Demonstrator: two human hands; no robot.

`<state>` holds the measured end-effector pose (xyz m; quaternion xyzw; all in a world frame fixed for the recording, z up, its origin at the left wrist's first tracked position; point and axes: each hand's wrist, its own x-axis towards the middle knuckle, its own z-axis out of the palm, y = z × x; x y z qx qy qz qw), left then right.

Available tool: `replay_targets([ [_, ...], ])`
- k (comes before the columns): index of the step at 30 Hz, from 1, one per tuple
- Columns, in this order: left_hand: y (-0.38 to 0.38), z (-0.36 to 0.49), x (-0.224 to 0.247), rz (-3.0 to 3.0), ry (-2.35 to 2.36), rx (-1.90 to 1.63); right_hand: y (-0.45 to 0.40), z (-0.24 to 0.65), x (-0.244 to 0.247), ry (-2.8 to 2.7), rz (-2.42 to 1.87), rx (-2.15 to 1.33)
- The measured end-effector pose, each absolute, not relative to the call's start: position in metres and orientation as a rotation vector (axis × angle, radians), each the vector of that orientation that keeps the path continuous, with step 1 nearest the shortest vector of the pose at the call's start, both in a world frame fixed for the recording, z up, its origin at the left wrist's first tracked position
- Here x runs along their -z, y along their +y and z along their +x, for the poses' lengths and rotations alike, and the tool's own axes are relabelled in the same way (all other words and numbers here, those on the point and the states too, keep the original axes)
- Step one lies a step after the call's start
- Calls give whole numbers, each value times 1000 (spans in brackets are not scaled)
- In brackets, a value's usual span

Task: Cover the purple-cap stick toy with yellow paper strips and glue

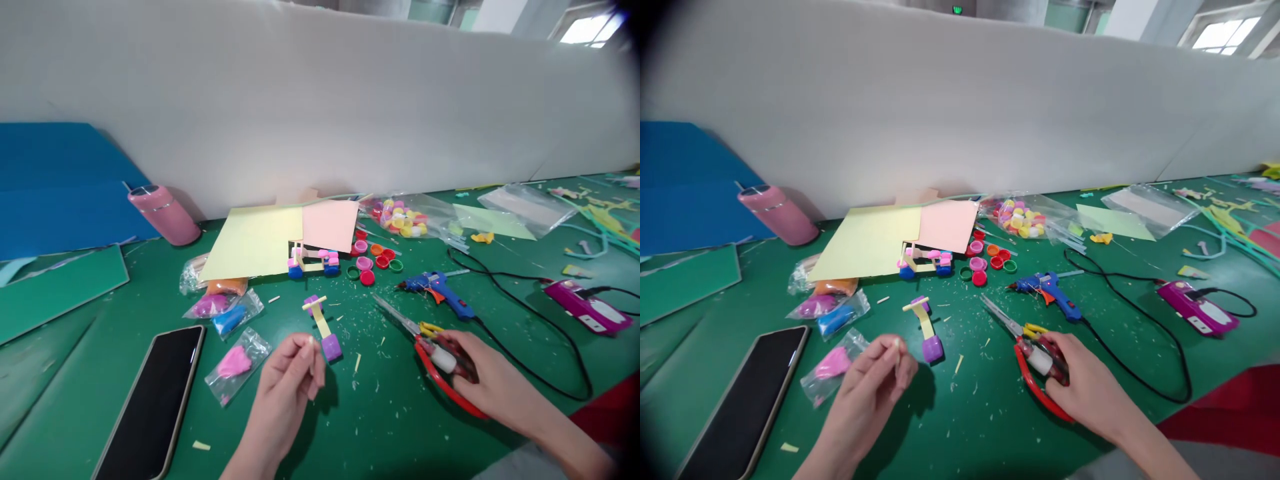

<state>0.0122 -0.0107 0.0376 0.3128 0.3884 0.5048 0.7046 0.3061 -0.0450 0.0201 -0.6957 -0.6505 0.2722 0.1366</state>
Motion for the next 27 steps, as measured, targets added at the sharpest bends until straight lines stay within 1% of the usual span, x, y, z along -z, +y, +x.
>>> replay_targets([
  [3, -20, 20, -32, 736, 791, -933, -55, 304, -28, -1616, -1714, -1179],
  [5, -25, 24, -28, 742, 751, -875, -60, 294, -32, -1445, -1596, -1333],
  [8, -27, 26, -26, 744, 725, -859, -65, 271, -36, -1356, -1561, -1417],
  [12, -22, 21, -28, 721, 787, -935, -70, 239, -37, -1300, -1612, -1535],
  [14, -19, 16, -29, 705, 825, -997, -71, 228, -36, -1319, -1640, -1474],
  [19, -17, 10, -30, 723, 864, -1110, -70, 216, -35, -1556, -1650, -1177],
  [24, -17, 8, -30, 767, 911, -1108, -72, 219, -32, -1853, -1658, -1008],
  [27, -17, 7, -29, 818, 940, -1076, -74, 222, -33, -1986, -1622, -969],
])
